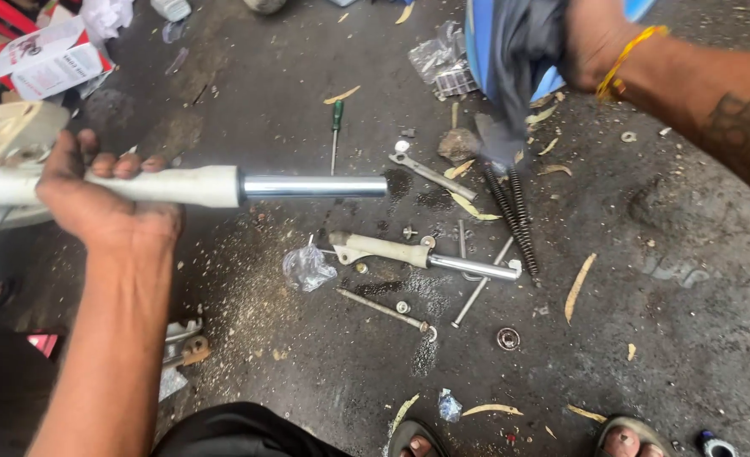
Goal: The recorder is cleaning motorcycle front fork components using a cloth.
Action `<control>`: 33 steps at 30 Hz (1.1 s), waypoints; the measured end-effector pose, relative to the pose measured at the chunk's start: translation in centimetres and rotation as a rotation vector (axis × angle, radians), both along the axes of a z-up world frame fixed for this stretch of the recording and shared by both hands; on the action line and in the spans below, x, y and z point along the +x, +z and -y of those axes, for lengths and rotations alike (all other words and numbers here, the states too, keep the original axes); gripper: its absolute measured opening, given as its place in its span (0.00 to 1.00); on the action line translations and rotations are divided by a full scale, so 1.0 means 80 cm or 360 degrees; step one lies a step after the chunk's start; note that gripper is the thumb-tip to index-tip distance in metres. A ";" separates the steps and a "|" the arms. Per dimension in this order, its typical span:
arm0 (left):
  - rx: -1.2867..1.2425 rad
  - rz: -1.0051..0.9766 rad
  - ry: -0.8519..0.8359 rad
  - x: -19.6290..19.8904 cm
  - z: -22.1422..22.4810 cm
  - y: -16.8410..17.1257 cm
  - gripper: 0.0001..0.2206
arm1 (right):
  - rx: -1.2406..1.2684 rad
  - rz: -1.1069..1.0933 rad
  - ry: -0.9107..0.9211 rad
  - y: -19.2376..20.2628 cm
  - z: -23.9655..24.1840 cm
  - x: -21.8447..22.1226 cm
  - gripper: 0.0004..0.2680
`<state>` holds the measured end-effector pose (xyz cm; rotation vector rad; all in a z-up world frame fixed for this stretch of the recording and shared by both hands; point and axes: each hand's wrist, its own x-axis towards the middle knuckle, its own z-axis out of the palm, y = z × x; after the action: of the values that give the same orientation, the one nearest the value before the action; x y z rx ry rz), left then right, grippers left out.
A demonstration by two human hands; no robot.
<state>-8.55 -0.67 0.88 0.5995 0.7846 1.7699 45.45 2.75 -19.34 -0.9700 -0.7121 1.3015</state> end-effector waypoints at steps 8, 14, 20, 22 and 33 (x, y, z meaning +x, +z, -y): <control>-0.0024 -0.0091 -0.0069 0.011 0.017 0.018 0.09 | 0.0571 -0.0092 0.0006 0.036 -0.030 -0.059 0.05; 0.0036 -0.0085 -0.0086 -0.007 0.022 0.021 0.11 | 0.0472 0.0071 0.0096 0.069 -0.005 -0.107 0.08; 0.0027 0.0212 -0.0474 -0.015 0.021 0.030 0.12 | 0.0386 -0.0278 0.0124 0.083 0.022 -0.106 0.06; 0.0089 0.0276 -0.0659 -0.017 0.018 0.030 0.14 | 0.0320 -0.0112 0.0088 0.089 0.034 -0.106 0.06; -0.0004 0.0302 -0.0583 -0.010 0.006 0.050 0.16 | 0.0075 0.0415 -0.0060 0.093 0.050 -0.086 0.11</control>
<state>-9.32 -1.18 4.89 0.5266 0.5091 1.4624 38.56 -1.24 -11.87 -1.1214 -0.9156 1.1314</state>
